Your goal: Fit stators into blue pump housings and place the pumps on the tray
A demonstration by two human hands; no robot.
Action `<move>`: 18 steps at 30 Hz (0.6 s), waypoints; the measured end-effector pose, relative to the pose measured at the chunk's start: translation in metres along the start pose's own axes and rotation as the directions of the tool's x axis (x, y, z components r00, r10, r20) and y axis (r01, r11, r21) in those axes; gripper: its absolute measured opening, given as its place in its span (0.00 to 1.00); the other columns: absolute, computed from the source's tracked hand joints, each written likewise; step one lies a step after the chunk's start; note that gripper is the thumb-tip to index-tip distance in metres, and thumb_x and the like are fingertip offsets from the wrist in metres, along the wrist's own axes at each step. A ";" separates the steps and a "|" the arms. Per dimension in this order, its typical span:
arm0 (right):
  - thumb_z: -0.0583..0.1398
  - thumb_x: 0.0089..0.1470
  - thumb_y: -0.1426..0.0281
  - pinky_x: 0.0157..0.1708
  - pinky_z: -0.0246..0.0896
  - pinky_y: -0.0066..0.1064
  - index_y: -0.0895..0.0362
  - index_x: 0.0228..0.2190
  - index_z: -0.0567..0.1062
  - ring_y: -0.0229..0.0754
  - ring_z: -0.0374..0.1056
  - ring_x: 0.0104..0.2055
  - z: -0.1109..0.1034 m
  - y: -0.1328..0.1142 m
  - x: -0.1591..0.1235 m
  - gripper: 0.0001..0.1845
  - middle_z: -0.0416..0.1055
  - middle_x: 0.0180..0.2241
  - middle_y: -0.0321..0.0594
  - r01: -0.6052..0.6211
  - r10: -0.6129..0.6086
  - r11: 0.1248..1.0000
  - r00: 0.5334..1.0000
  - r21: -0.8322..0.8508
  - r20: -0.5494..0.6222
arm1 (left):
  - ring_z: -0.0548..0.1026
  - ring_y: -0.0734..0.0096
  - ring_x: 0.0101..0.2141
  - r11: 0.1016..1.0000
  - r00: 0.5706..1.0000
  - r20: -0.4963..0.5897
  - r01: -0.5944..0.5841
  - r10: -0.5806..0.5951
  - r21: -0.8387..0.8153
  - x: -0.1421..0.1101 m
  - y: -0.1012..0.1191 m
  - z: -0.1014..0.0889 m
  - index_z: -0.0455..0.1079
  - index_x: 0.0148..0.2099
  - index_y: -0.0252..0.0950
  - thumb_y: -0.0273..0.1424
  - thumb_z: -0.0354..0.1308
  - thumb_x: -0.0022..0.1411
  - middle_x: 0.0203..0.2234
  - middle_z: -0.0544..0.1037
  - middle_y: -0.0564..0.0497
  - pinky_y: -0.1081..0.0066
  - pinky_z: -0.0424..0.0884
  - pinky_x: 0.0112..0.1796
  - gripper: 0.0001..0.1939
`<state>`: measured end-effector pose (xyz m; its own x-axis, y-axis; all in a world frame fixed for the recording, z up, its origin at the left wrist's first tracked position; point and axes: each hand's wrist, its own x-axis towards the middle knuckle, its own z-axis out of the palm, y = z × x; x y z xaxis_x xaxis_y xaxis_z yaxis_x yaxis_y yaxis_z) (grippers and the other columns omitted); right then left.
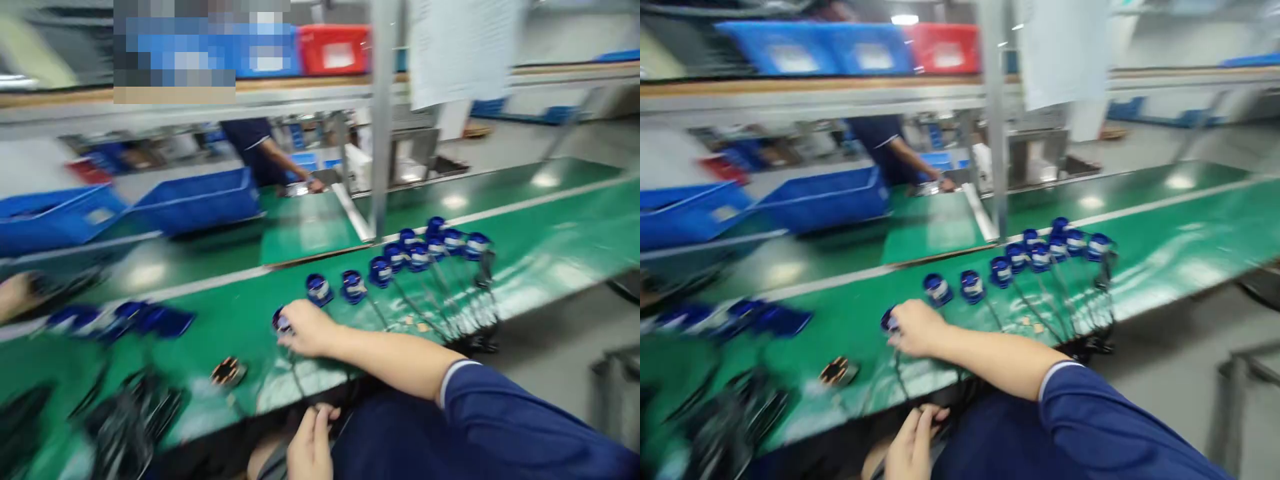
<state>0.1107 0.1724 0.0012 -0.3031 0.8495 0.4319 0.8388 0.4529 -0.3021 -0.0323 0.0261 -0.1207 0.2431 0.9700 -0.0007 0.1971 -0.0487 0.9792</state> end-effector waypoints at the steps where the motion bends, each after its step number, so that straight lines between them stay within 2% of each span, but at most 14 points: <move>1: 0.70 0.52 0.62 0.49 0.67 0.41 0.59 0.42 0.72 0.51 0.68 0.47 0.001 0.002 0.000 0.21 0.73 0.42 0.50 0.044 -0.038 0.998 0.992 0.050 -0.118 | 0.81 0.59 0.39 1.000 1.000 -0.017 -0.018 0.018 -0.009 -0.001 0.008 0.001 0.74 0.37 0.39 0.57 0.48 0.66 0.35 0.82 0.44 0.65 0.78 0.41 0.28; 2: 0.69 0.53 0.62 0.53 0.65 0.42 0.59 0.45 0.71 0.51 0.67 0.51 0.002 0.005 0.001 0.22 0.72 0.47 0.52 0.073 -0.052 0.992 0.978 0.099 -0.200 | 0.80 0.60 0.38 0.999 0.998 -0.047 -0.040 0.040 -0.005 0.000 0.017 0.003 0.73 0.36 0.38 0.54 0.47 0.68 0.33 0.82 0.45 0.65 0.77 0.41 0.26; 3: 0.69 0.54 0.63 0.55 0.63 0.44 0.59 0.48 0.70 0.52 0.66 0.53 0.004 0.008 0.000 0.24 0.70 0.49 0.53 0.086 -0.056 0.987 0.975 0.133 -0.216 | 0.80 0.61 0.37 0.998 0.996 -0.068 -0.060 0.060 0.008 0.001 0.026 0.005 0.72 0.35 0.38 0.51 0.45 0.70 0.32 0.81 0.45 0.66 0.76 0.41 0.25; 5: 0.68 0.52 0.65 0.52 0.65 0.45 0.61 0.46 0.71 0.53 0.68 0.49 0.008 0.015 -0.003 0.23 0.72 0.45 0.54 0.022 -0.010 0.990 0.996 0.137 -0.086 | 0.79 0.63 0.36 0.997 0.995 -0.066 -0.071 0.073 0.041 0.001 0.039 0.007 0.72 0.36 0.37 0.44 0.44 0.72 0.32 0.81 0.45 0.65 0.75 0.41 0.22; 7: 0.68 0.50 0.64 0.50 0.65 0.45 0.61 0.45 0.71 0.54 0.68 0.47 0.008 0.020 -0.007 0.23 0.72 0.45 0.55 -0.073 0.070 0.995 0.997 0.068 0.036 | 0.79 0.60 0.43 0.991 0.996 0.005 -0.088 0.088 0.099 -0.005 0.047 0.003 0.73 0.47 0.35 0.39 0.50 0.70 0.41 0.82 0.41 0.62 0.75 0.47 0.16; 8: 0.68 0.50 0.62 0.50 0.65 0.45 0.61 0.44 0.71 0.54 0.69 0.47 0.007 0.023 -0.008 0.23 0.72 0.45 0.54 -0.079 0.077 0.996 0.996 0.035 0.048 | 0.78 0.56 0.48 0.984 0.995 0.053 -0.097 0.090 0.148 -0.011 0.049 -0.002 0.71 0.54 0.33 0.38 0.55 0.67 0.48 0.80 0.38 0.59 0.74 0.50 0.18; 10: 0.65 0.50 0.54 0.48 0.65 0.45 0.59 0.44 0.71 0.54 0.69 0.46 0.004 0.030 -0.006 0.26 0.72 0.43 0.52 -0.052 0.052 0.998 0.999 -0.017 0.002 | 0.75 0.49 0.55 0.960 0.980 0.183 -0.123 0.078 0.250 -0.026 0.055 -0.022 0.65 0.63 0.31 0.37 0.63 0.61 0.55 0.75 0.33 0.55 0.72 0.54 0.31; 11: 0.64 0.50 0.49 0.48 0.65 0.45 0.59 0.45 0.71 0.55 0.69 0.45 0.003 0.035 -0.003 0.30 0.72 0.43 0.53 -0.071 0.068 0.996 0.995 -0.047 -0.070 | 0.76 0.47 0.54 0.952 0.962 0.264 -0.142 0.068 0.272 -0.035 0.059 -0.037 0.65 0.63 0.31 0.38 0.65 0.59 0.55 0.76 0.32 0.55 0.73 0.53 0.33; 12: 0.62 0.49 0.44 0.48 0.65 0.46 0.59 0.47 0.71 0.56 0.69 0.46 0.004 0.039 0.001 0.35 0.72 0.44 0.54 -0.094 0.083 0.993 0.987 -0.077 -0.141 | 0.78 0.49 0.50 0.954 0.939 0.339 -0.148 0.053 0.261 -0.045 0.063 -0.056 0.68 0.61 0.32 0.39 0.65 0.59 0.51 0.78 0.34 0.57 0.75 0.50 0.30; 14: 0.58 0.46 0.35 0.47 0.64 0.48 0.59 0.46 0.71 0.59 0.69 0.47 0.007 0.049 0.008 0.43 0.72 0.44 0.58 -0.145 0.131 0.984 0.983 -0.101 -0.132 | 0.82 0.60 0.38 0.985 0.912 0.410 -0.091 0.023 0.148 -0.066 0.067 -0.104 0.74 0.52 0.35 0.40 0.60 0.64 0.40 0.83 0.41 0.66 0.77 0.41 0.19; 15: 0.56 0.45 0.31 0.45 0.65 0.49 0.59 0.46 0.72 0.61 0.69 0.47 0.010 0.054 0.010 0.46 0.73 0.44 0.60 -0.170 0.161 0.979 0.983 -0.110 -0.091 | 0.81 0.66 0.32 0.996 0.931 0.366 -0.013 -0.019 0.083 -0.077 0.065 -0.132 0.75 0.48 0.36 0.40 0.56 0.66 0.35 0.83 0.44 0.70 0.76 0.35 0.15; 16: 0.54 0.43 0.28 0.44 0.65 0.49 0.59 0.46 0.72 0.61 0.69 0.46 0.012 0.059 0.011 0.49 0.73 0.43 0.61 -0.191 0.188 0.974 0.982 -0.123 -0.034 | 0.79 0.70 0.28 0.996 0.960 0.264 0.089 -0.093 0.028 -0.086 0.058 -0.161 0.74 0.45 0.36 0.40 0.52 0.68 0.32 0.82 0.46 0.72 0.74 0.31 0.15; 17: 0.54 0.42 0.27 0.42 0.65 0.50 0.58 0.46 0.72 0.62 0.69 0.45 0.013 0.063 0.011 0.51 0.73 0.43 0.62 -0.199 0.204 0.970 0.979 -0.141 0.022 | 0.77 0.72 0.25 0.983 0.979 0.090 0.184 -0.183 -0.006 -0.094 0.046 -0.192 0.73 0.44 0.35 0.39 0.49 0.69 0.30 0.81 0.47 0.74 0.72 0.28 0.16; 18: 0.54 0.41 0.26 0.40 0.64 0.50 0.57 0.46 0.72 0.61 0.70 0.44 0.013 0.066 0.010 0.51 0.73 0.43 0.62 -0.187 0.197 0.970 0.979 -0.154 0.050 | 0.76 0.73 0.24 0.966 0.959 -0.120 0.258 -0.257 -0.005 -0.101 0.027 -0.221 0.72 0.44 0.35 0.40 0.47 0.69 0.28 0.80 0.48 0.74 0.71 0.27 0.17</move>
<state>0.1576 0.2139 -0.0254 -0.1545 0.9345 0.3207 0.9401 0.2388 -0.2432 -0.2614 -0.0205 -0.0493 0.0690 0.9712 -0.2282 0.2481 0.2049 0.9468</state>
